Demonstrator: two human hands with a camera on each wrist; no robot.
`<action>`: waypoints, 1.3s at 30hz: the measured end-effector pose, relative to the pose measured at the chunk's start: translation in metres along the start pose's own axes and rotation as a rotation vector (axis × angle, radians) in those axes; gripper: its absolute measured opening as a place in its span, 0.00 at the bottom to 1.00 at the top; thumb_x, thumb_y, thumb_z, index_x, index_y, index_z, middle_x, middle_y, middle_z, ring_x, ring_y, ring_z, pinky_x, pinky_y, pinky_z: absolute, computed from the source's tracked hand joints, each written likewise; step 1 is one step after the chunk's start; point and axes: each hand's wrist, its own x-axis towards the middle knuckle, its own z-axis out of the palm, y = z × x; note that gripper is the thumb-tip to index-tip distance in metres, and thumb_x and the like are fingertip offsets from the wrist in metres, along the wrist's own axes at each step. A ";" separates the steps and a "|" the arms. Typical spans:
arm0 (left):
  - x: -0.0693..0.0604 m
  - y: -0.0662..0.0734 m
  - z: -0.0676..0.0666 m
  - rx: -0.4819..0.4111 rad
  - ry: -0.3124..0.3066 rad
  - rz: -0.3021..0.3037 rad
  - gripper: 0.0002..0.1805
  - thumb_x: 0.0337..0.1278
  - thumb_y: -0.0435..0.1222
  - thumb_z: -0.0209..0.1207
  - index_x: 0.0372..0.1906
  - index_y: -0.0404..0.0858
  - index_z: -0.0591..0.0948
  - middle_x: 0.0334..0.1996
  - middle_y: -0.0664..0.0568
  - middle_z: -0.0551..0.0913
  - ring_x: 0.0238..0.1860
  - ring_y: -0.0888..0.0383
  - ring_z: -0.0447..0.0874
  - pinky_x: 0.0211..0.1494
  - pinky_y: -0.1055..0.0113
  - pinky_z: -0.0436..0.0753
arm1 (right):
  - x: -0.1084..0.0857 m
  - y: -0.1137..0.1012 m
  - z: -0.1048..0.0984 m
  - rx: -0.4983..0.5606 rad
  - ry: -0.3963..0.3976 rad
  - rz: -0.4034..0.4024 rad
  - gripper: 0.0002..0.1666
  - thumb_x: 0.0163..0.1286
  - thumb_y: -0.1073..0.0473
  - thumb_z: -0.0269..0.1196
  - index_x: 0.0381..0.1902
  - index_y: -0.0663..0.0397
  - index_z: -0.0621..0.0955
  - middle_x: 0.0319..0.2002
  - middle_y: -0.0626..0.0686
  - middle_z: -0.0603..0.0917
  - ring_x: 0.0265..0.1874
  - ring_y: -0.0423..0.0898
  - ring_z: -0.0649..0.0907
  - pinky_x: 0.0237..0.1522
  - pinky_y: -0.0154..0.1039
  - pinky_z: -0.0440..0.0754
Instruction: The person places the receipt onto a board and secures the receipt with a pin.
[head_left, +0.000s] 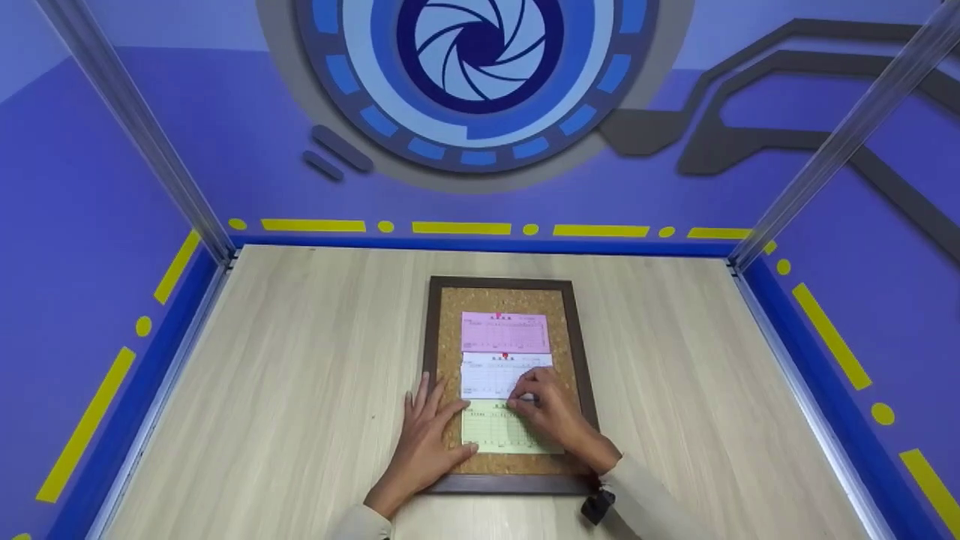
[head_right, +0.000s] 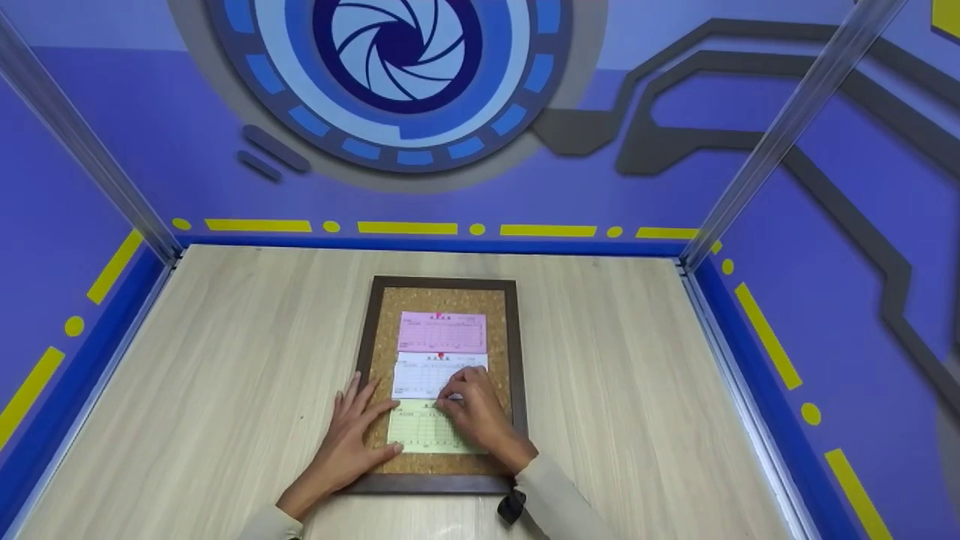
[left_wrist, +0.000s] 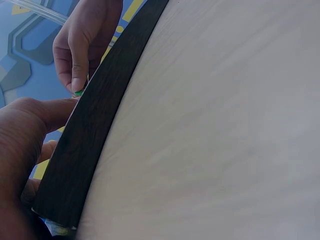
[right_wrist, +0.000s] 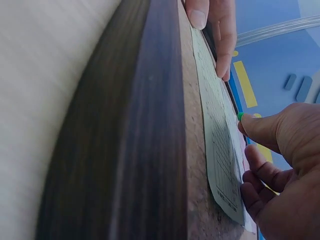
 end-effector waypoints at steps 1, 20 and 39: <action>0.000 0.000 0.000 0.003 0.000 -0.001 0.36 0.54 0.48 0.80 0.68 0.43 0.85 0.85 0.35 0.63 0.88 0.29 0.40 0.83 0.23 0.41 | 0.000 0.000 0.000 -0.008 0.001 -0.003 0.05 0.71 0.65 0.76 0.34 0.51 0.91 0.43 0.47 0.83 0.47 0.46 0.76 0.47 0.42 0.75; 0.001 -0.001 0.000 0.038 0.006 0.007 0.36 0.53 0.49 0.81 0.67 0.43 0.86 0.84 0.35 0.64 0.88 0.29 0.41 0.82 0.21 0.43 | 0.002 -0.004 0.002 -0.044 -0.048 0.049 0.03 0.70 0.66 0.76 0.35 0.54 0.93 0.42 0.47 0.80 0.48 0.45 0.74 0.48 0.43 0.73; 0.000 0.000 0.000 -0.001 0.003 0.008 0.35 0.54 0.48 0.81 0.68 0.43 0.85 0.85 0.35 0.62 0.88 0.29 0.40 0.82 0.21 0.42 | 0.024 -0.011 -0.001 -0.085 -0.069 0.095 0.08 0.56 0.70 0.82 0.24 0.58 0.92 0.31 0.46 0.80 0.38 0.44 0.74 0.43 0.43 0.70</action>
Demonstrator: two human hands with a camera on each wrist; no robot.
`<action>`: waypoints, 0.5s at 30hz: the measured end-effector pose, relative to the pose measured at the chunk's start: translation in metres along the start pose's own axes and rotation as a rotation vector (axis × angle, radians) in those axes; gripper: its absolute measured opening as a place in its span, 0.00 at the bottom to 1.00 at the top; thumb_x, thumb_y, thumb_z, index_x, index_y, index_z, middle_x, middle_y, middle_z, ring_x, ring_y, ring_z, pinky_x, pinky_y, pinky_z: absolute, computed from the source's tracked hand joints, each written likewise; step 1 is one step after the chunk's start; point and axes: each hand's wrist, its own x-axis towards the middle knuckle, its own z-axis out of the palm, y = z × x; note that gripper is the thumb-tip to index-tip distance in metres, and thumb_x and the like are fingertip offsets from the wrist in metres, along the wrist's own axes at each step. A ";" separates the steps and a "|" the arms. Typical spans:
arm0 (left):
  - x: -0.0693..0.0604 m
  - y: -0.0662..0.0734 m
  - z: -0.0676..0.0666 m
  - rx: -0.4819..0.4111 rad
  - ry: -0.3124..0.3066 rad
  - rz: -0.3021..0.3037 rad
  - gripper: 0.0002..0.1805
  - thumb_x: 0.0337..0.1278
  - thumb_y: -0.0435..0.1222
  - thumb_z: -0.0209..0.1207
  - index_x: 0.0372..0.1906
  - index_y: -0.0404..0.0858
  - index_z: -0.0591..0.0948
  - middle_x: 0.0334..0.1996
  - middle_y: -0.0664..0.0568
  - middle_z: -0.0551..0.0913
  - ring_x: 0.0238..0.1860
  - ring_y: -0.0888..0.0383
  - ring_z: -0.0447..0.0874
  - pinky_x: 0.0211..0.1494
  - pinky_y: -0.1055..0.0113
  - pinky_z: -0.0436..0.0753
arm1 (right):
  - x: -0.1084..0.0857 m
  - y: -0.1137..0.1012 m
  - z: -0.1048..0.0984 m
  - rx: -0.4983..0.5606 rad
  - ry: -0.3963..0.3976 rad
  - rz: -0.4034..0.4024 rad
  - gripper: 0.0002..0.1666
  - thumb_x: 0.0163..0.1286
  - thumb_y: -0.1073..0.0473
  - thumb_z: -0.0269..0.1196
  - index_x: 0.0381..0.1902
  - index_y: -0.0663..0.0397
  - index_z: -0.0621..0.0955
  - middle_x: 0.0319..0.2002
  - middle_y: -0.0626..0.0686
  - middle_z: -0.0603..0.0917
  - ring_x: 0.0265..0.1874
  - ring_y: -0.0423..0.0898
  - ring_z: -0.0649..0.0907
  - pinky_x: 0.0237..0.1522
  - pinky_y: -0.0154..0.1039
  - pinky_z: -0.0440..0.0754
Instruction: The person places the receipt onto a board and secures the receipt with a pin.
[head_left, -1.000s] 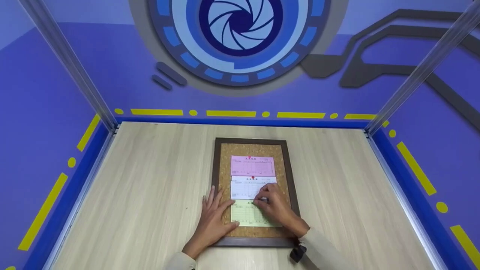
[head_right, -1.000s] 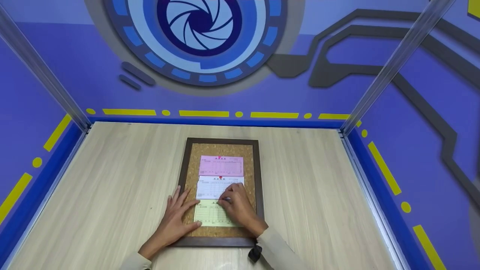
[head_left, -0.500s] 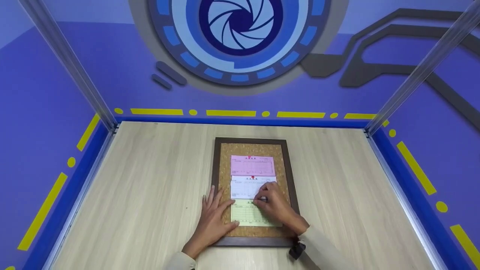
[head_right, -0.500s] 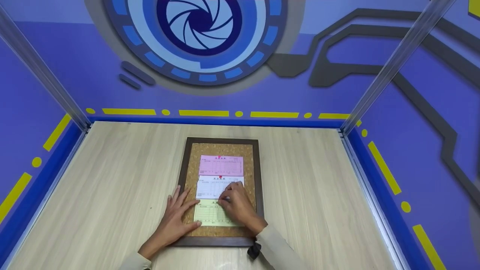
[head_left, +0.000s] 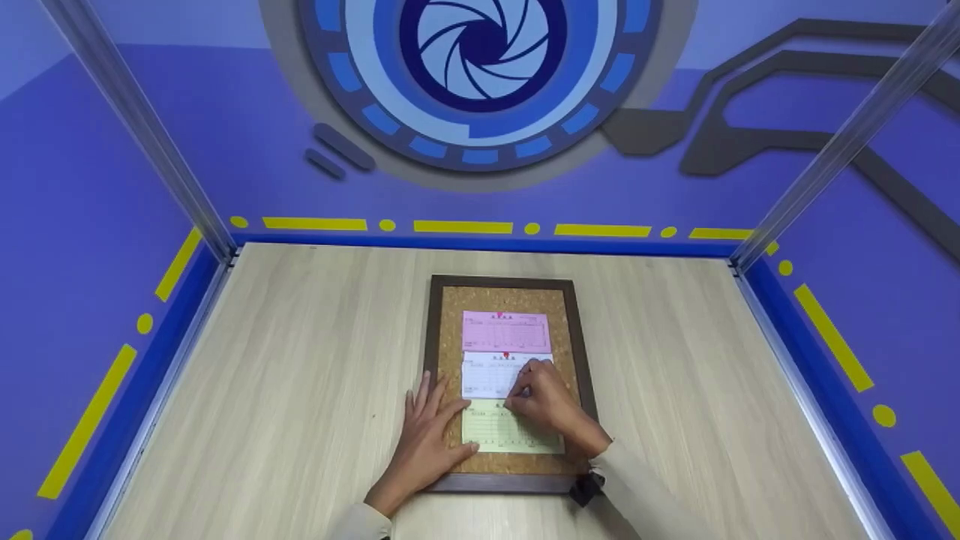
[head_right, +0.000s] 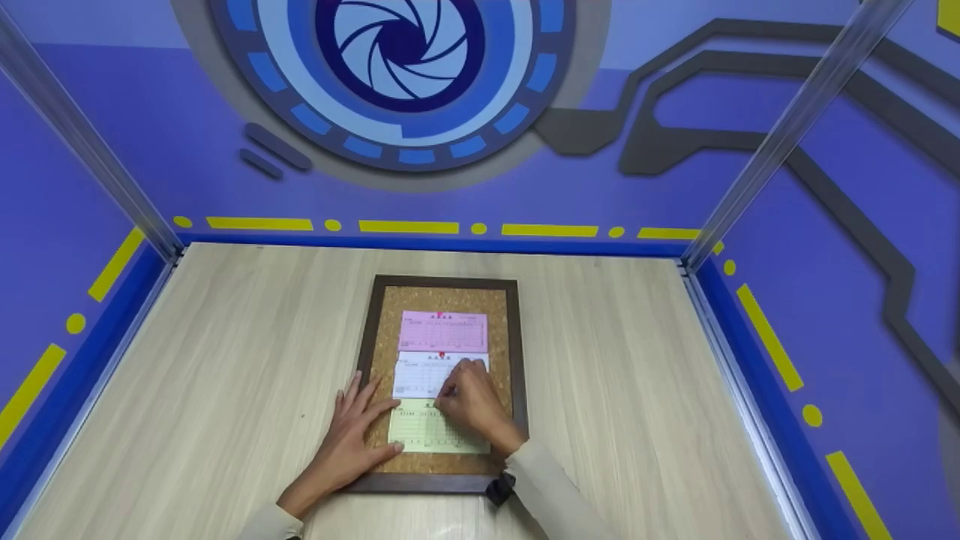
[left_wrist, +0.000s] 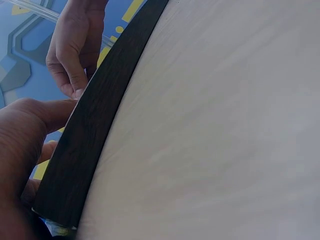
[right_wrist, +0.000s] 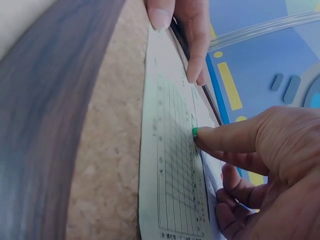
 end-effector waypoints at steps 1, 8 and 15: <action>0.000 0.000 0.000 -0.002 -0.002 -0.001 0.36 0.54 0.48 0.81 0.68 0.44 0.85 0.85 0.35 0.62 0.88 0.29 0.40 0.82 0.21 0.42 | 0.000 0.000 0.000 0.010 0.001 0.010 0.08 0.56 0.71 0.82 0.23 0.58 0.91 0.31 0.46 0.79 0.38 0.44 0.73 0.43 0.43 0.70; 0.000 -0.001 -0.001 -0.011 -0.007 -0.005 0.36 0.54 0.48 0.82 0.67 0.44 0.85 0.86 0.36 0.61 0.89 0.30 0.40 0.82 0.21 0.42 | -0.002 0.001 0.002 0.024 0.023 0.030 0.12 0.54 0.70 0.81 0.21 0.55 0.88 0.31 0.45 0.77 0.37 0.43 0.73 0.43 0.42 0.70; 0.000 -0.001 0.000 0.005 0.006 -0.002 0.36 0.53 0.48 0.81 0.67 0.44 0.86 0.85 0.35 0.63 0.88 0.29 0.41 0.82 0.22 0.43 | -0.003 0.004 0.004 0.023 0.048 0.029 0.13 0.56 0.70 0.81 0.22 0.53 0.87 0.32 0.45 0.78 0.37 0.42 0.73 0.42 0.41 0.71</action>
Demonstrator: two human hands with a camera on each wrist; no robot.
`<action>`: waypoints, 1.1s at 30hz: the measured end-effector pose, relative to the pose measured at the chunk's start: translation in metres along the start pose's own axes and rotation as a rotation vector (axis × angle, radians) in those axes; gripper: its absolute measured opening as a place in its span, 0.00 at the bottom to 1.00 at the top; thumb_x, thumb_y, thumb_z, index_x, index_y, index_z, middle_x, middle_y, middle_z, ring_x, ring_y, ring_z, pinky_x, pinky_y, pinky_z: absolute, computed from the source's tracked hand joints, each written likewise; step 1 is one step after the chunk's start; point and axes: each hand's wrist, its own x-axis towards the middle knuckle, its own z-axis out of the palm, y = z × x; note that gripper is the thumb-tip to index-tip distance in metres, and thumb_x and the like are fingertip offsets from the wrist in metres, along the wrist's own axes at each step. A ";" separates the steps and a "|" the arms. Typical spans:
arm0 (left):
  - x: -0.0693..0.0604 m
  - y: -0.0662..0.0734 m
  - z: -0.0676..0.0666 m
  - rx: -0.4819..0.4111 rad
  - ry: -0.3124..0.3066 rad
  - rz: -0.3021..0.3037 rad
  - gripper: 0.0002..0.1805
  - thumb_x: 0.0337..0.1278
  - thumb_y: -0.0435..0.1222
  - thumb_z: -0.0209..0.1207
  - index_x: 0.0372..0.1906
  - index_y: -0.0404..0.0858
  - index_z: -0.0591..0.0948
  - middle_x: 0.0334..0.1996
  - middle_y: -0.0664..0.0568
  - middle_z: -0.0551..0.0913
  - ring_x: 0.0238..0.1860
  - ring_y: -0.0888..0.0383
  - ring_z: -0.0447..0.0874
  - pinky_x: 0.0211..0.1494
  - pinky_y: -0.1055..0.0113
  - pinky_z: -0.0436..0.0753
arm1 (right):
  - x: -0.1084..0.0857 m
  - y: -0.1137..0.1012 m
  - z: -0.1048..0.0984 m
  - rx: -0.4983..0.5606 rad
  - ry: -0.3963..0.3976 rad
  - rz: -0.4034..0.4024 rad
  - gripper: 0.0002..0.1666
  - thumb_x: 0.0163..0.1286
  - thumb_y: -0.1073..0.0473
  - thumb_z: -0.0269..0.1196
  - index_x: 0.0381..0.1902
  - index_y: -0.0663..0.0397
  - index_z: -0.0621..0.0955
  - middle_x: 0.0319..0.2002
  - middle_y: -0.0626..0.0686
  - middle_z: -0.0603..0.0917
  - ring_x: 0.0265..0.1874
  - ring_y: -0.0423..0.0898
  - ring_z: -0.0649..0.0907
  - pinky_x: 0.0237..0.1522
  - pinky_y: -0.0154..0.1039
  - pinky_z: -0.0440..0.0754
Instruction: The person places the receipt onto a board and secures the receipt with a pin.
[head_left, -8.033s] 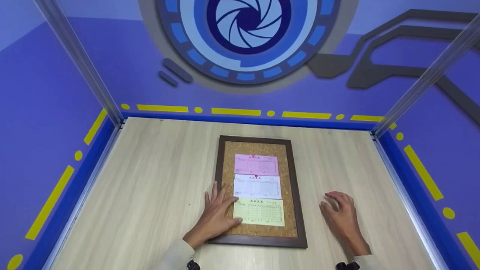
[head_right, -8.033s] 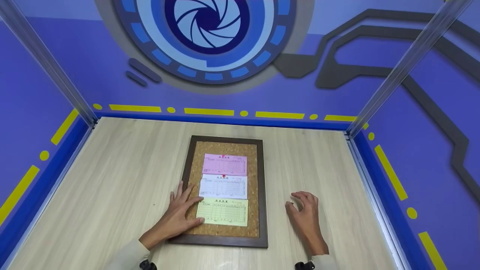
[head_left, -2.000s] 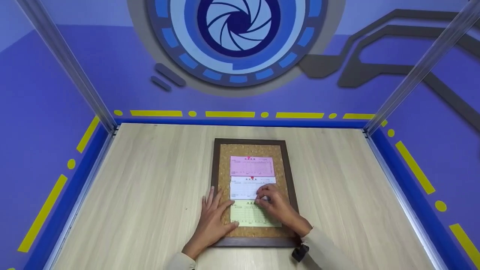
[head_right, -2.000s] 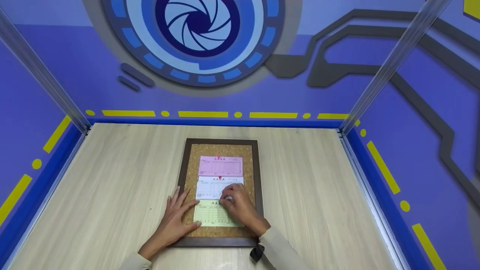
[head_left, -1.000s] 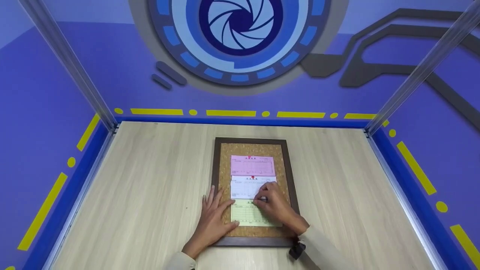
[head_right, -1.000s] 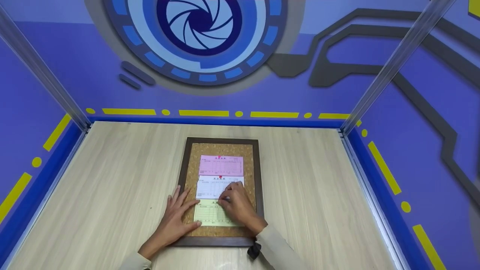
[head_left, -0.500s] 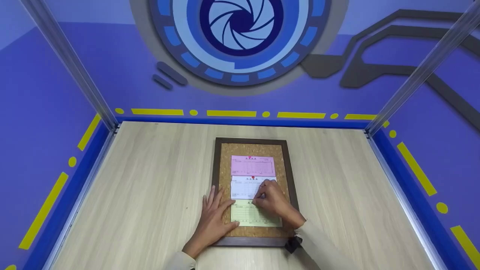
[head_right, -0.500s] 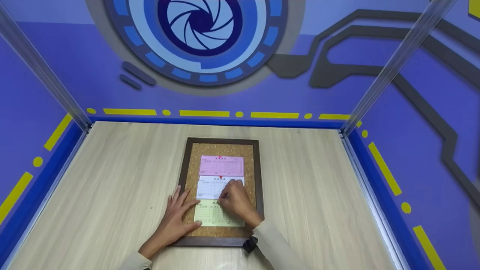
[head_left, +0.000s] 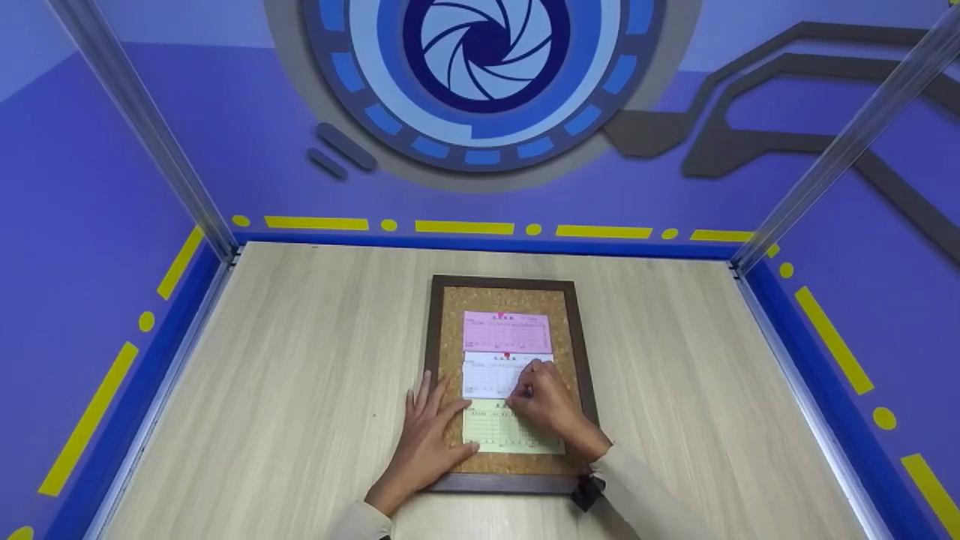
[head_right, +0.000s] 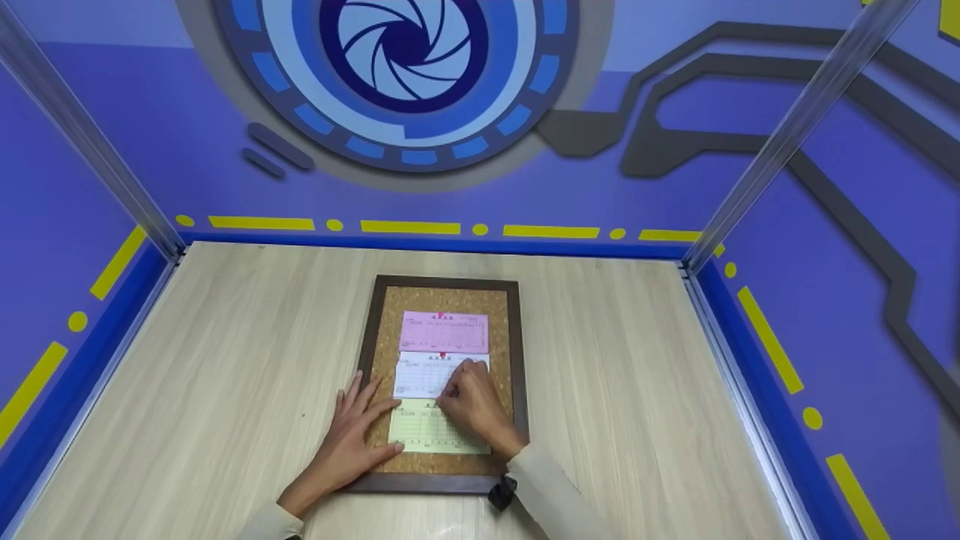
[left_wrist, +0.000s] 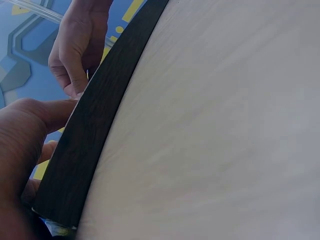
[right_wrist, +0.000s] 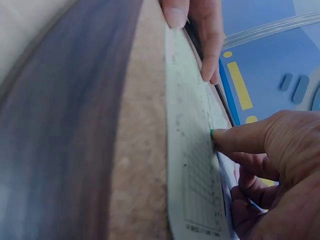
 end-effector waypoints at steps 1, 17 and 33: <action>0.000 0.000 0.000 0.005 0.000 -0.001 0.36 0.53 0.48 0.81 0.67 0.43 0.85 0.85 0.35 0.63 0.88 0.29 0.41 0.82 0.22 0.43 | -0.001 0.001 0.000 -0.003 0.000 -0.009 0.12 0.57 0.70 0.81 0.23 0.53 0.87 0.32 0.45 0.78 0.37 0.43 0.73 0.42 0.41 0.70; 0.000 -0.002 -0.001 0.032 0.007 -0.001 0.36 0.53 0.49 0.80 0.67 0.43 0.85 0.84 0.35 0.64 0.88 0.29 0.42 0.82 0.22 0.44 | -0.009 0.010 0.005 -0.014 0.010 -0.126 0.07 0.65 0.66 0.80 0.34 0.48 0.92 0.41 0.45 0.81 0.46 0.44 0.75 0.47 0.44 0.74; 0.001 0.001 -0.013 -0.018 -0.057 -0.038 0.37 0.58 0.46 0.79 0.72 0.40 0.82 0.86 0.33 0.60 0.88 0.28 0.38 0.81 0.19 0.40 | -0.009 0.020 -0.006 -0.003 0.003 -0.206 0.05 0.67 0.66 0.78 0.37 0.51 0.91 0.45 0.49 0.83 0.49 0.47 0.79 0.50 0.46 0.79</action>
